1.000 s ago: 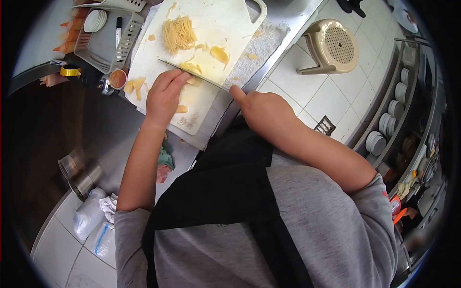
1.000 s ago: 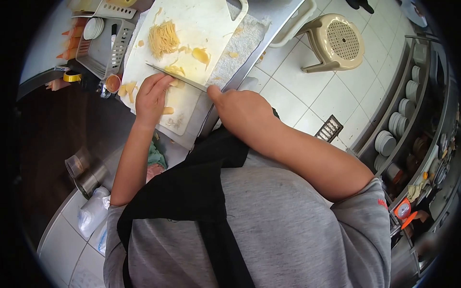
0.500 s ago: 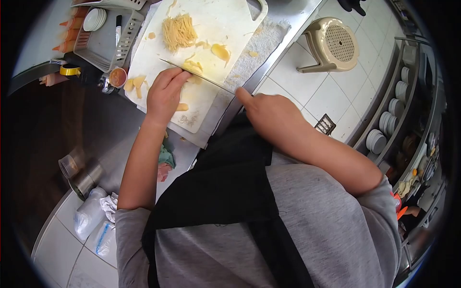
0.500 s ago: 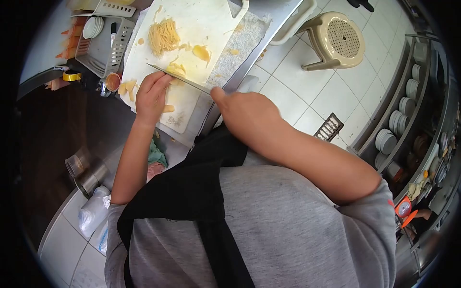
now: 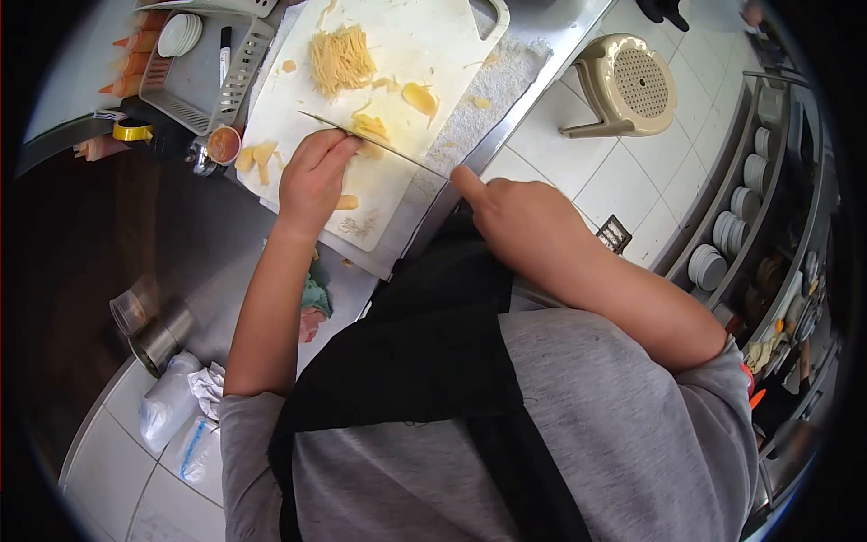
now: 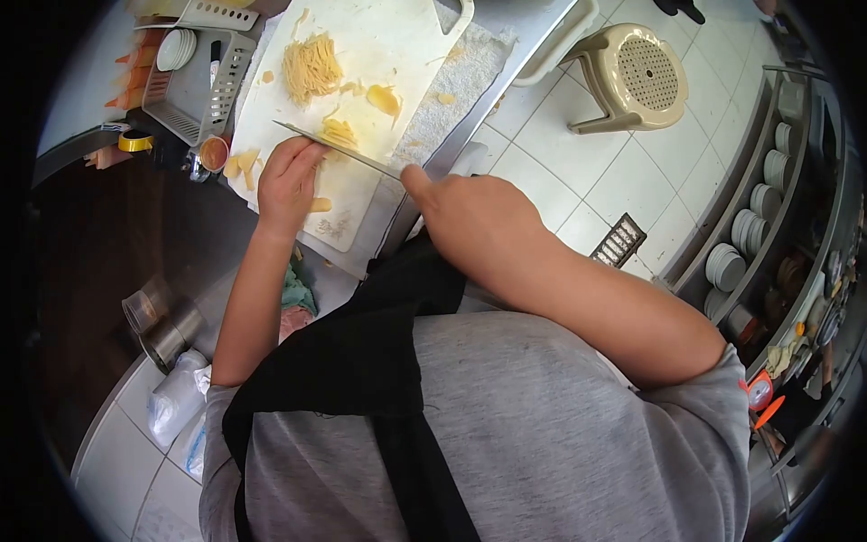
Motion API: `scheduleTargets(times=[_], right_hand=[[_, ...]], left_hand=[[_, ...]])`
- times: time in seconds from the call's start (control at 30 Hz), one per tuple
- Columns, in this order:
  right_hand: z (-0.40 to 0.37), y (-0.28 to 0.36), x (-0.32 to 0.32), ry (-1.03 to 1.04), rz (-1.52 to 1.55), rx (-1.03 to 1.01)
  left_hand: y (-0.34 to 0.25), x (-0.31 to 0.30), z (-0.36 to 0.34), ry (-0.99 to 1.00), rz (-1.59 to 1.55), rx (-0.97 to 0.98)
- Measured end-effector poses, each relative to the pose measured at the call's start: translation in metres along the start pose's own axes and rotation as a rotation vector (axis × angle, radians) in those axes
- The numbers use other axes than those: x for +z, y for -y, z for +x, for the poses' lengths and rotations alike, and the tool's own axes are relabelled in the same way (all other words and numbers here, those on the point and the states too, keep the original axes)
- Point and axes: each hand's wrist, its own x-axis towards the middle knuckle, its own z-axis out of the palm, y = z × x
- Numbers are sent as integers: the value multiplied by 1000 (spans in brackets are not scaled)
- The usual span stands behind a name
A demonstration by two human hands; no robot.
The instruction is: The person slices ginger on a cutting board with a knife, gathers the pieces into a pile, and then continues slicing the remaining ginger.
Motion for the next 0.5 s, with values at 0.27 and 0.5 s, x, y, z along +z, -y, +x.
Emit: scheduleTargets(times=[0.27,0.5], right_hand=[[3,1,0,-10,3,9],[12,2,2,-55,2,-13]], left_hand=[[1,1,-1,4,1,1],[-1,-1,2,2,10,17]])
